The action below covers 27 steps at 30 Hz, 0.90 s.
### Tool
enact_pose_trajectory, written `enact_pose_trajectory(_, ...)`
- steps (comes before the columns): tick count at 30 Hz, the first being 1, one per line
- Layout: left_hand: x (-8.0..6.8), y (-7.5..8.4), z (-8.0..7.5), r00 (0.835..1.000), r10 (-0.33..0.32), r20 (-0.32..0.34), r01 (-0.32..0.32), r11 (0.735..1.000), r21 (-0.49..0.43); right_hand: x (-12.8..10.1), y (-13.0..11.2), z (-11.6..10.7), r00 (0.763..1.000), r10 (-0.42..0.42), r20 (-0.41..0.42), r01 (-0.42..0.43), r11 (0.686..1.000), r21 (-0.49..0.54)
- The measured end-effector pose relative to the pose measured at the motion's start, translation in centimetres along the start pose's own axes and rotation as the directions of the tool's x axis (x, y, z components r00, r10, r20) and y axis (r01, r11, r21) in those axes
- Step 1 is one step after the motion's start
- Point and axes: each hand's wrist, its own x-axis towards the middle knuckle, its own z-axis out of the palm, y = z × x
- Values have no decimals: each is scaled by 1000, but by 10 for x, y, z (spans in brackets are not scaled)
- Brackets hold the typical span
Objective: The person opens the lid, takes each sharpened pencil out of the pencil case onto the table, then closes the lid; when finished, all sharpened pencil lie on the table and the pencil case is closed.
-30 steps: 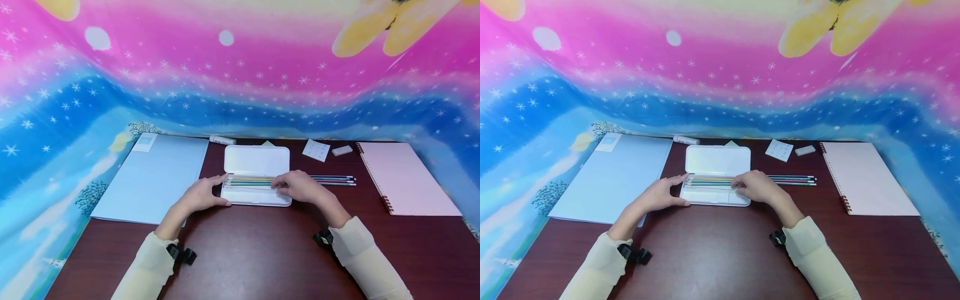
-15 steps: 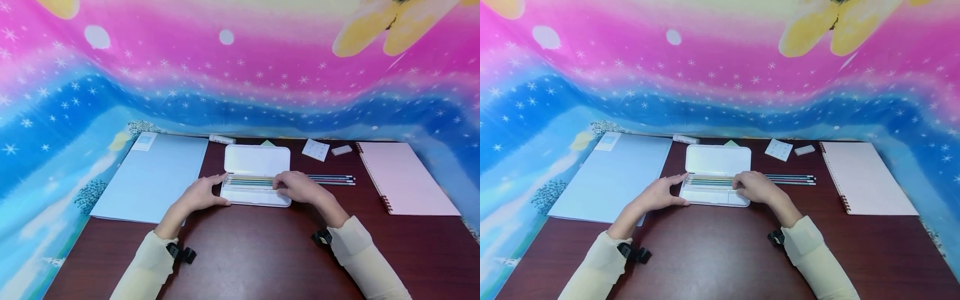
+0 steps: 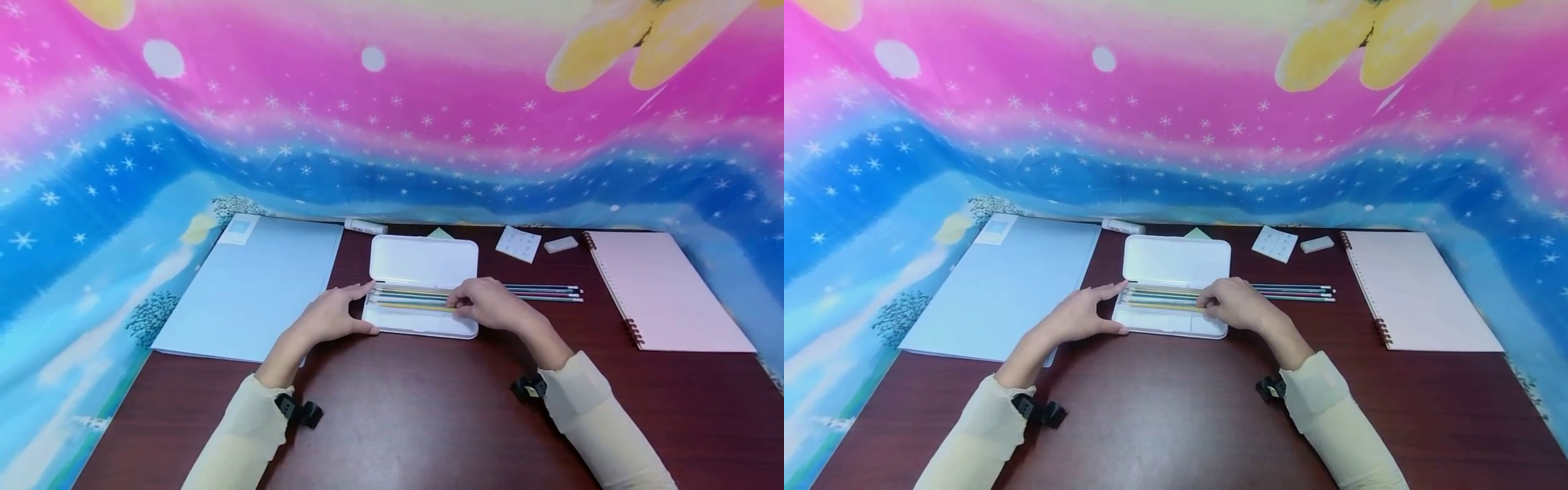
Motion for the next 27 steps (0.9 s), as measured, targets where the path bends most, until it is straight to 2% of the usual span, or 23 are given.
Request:
enact_pose_trajectory(7,0,2,-1,1000,-3,0,3,1000,-4,-5,5,-10,994,-74,-74,78,996,42)
enact_pose_trajectory(11,-1,2,-2,1000,-2,3,2,1000,-6,-8,14,-16,992,-87,-97,94,993,71)
enact_pose_trajectory(21,-1,2,0,1000,-1,2,1,1000,-16,-27,54,-34,988,-32,-153,57,985,164)
enact_pose_trajectory(27,0,-1,1,1000,2,1,-2,1000,-13,-47,84,-44,989,35,-142,-2,974,227)
